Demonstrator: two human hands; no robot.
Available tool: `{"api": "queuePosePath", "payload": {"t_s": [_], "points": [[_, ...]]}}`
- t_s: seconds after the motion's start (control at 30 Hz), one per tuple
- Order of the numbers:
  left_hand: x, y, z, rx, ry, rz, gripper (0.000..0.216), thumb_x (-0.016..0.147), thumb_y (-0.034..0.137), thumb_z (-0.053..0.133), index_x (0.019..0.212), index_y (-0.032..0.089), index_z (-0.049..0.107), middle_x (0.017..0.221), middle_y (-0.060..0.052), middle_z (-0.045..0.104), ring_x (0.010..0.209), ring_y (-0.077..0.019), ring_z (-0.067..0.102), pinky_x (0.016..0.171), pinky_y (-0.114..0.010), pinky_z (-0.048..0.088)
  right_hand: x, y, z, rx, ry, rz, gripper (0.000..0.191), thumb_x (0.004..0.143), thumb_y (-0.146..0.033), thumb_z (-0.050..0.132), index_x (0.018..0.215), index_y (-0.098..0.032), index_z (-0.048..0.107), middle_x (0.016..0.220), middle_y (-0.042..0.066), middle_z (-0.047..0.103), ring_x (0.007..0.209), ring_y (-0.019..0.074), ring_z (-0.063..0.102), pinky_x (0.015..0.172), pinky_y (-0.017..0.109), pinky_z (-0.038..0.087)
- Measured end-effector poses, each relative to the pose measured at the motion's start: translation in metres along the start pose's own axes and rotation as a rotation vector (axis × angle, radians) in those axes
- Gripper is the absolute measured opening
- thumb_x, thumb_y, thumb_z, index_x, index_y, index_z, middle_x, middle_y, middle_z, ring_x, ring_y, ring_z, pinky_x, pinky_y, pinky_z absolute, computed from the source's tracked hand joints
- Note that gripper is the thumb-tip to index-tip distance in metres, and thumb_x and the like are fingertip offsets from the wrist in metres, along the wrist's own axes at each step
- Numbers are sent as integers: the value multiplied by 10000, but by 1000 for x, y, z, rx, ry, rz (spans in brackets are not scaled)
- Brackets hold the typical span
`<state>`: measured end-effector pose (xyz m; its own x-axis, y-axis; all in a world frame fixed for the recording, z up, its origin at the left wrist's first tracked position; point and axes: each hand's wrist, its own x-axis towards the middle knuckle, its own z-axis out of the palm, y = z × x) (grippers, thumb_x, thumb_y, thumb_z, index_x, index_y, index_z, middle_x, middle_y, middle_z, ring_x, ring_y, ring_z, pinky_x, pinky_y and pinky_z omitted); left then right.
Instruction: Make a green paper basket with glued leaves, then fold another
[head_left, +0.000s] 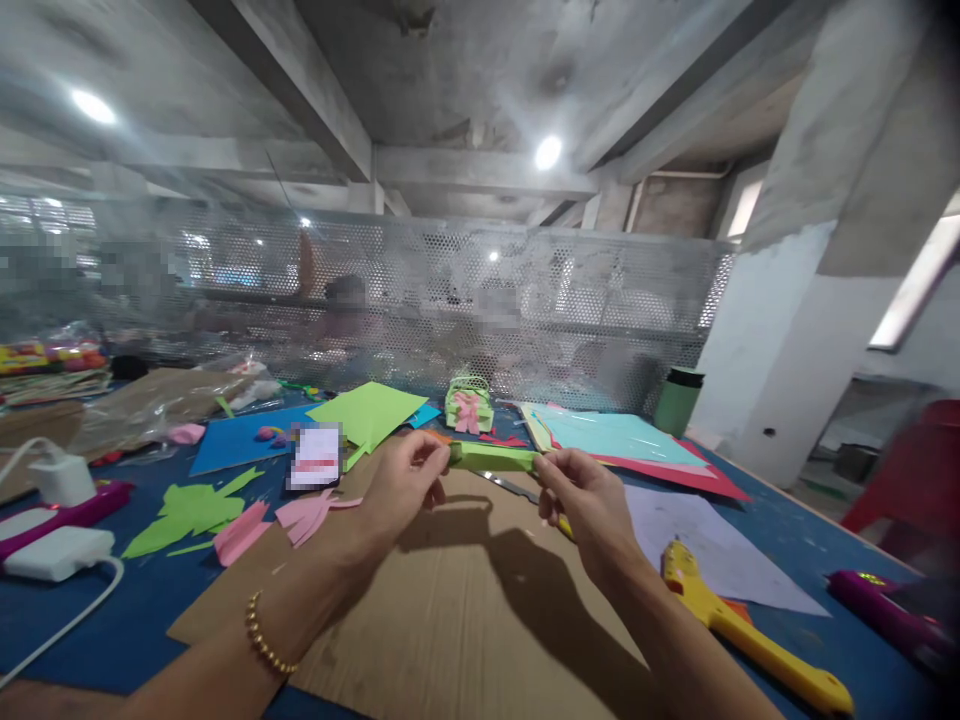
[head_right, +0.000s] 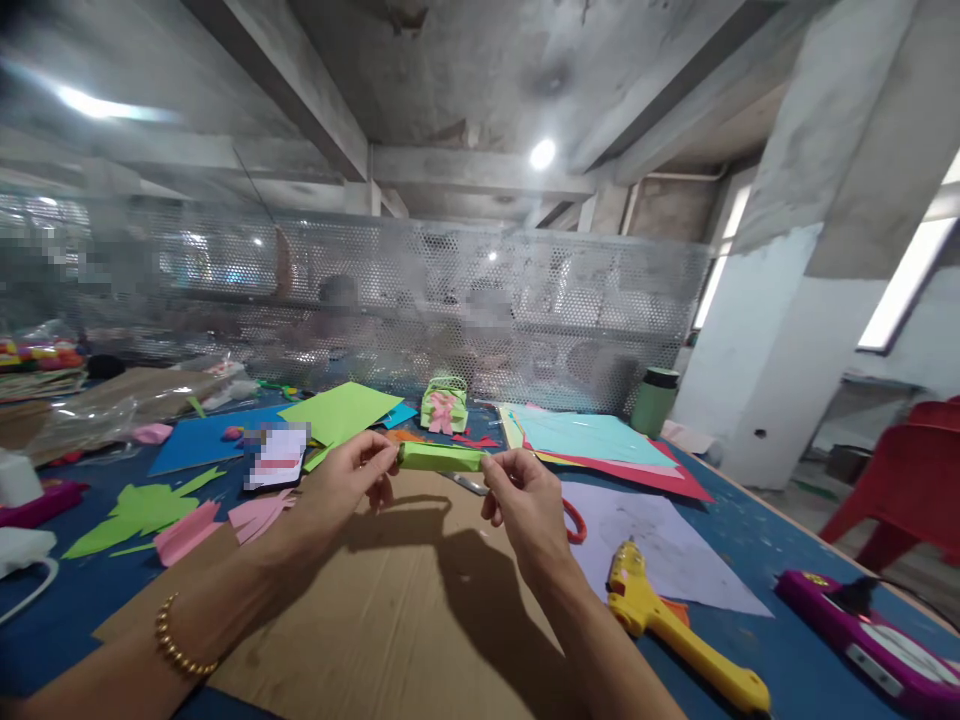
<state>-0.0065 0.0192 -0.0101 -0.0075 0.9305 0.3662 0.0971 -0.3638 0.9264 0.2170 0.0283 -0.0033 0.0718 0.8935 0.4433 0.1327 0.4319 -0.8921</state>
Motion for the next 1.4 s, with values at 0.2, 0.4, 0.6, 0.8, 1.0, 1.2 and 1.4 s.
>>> {"api": "queuePosePath", "payload": {"t_s": [0.2, 0.4, 0.6, 0.8, 1.0, 1.2, 1.4], "points": [[-1, -2, 5, 30, 43, 90, 286, 864, 470, 609, 826, 190, 561, 630, 22, 594, 529, -128, 615, 462, -219, 466, -2, -1, 2, 27, 18, 17, 374, 756, -528, 762, 716, -201, 583, 448, -43, 552, 377, 105, 502, 386, 216, 369], [-3, -9, 11, 37, 57, 113, 232, 819, 416, 634, 860, 193, 587, 653, 17, 605, 577, -156, 645, 446, -227, 489, -3, -1, 3, 10, 27, 14, 380, 749, -530, 758, 684, -198, 587, 438, -26, 565, 364, 102, 499, 377, 211, 362], [-3, -11, 8, 89, 110, 138, 193, 864, 395, 605, 874, 206, 567, 686, 27, 591, 552, -145, 627, 421, -214, 434, -6, -1, 4, -16, -14, 10, 386, 769, -539, 752, 702, -192, 596, 419, -15, 581, 356, 100, 497, 382, 203, 363], [-7, -7, 7, 170, 153, 221, 158, 900, 360, 602, 865, 209, 569, 773, 26, 604, 587, -113, 586, 543, -228, 441, -5, 3, 6, -45, -26, -10, 391, 791, -552, 733, 702, -200, 585, 428, -22, 579, 357, 113, 525, 380, 210, 380], [-9, -3, 9, 146, 154, 213, 163, 900, 367, 590, 862, 208, 585, 772, 26, 611, 555, -105, 566, 506, -219, 420, -5, 8, 5, -71, -60, -37, 403, 819, -567, 707, 693, -213, 561, 417, -28, 574, 358, 113, 512, 391, 216, 390], [-5, -3, 8, 90, 185, 147, 224, 868, 421, 610, 855, 203, 561, 773, 21, 627, 495, -92, 569, 429, -202, 400, -5, 7, 6, -62, -88, -21, 398, 840, -561, 678, 685, -217, 553, 411, -20, 574, 354, 115, 496, 391, 223, 359], [-1, -9, 8, 58, 155, 96, 231, 825, 416, 636, 857, 197, 572, 569, 53, 569, 455, -119, 585, 409, -196, 421, -5, 6, 5, -61, -77, -36, 376, 854, -529, 675, 688, -217, 546, 416, -29, 573, 365, 111, 506, 403, 218, 368]]}}
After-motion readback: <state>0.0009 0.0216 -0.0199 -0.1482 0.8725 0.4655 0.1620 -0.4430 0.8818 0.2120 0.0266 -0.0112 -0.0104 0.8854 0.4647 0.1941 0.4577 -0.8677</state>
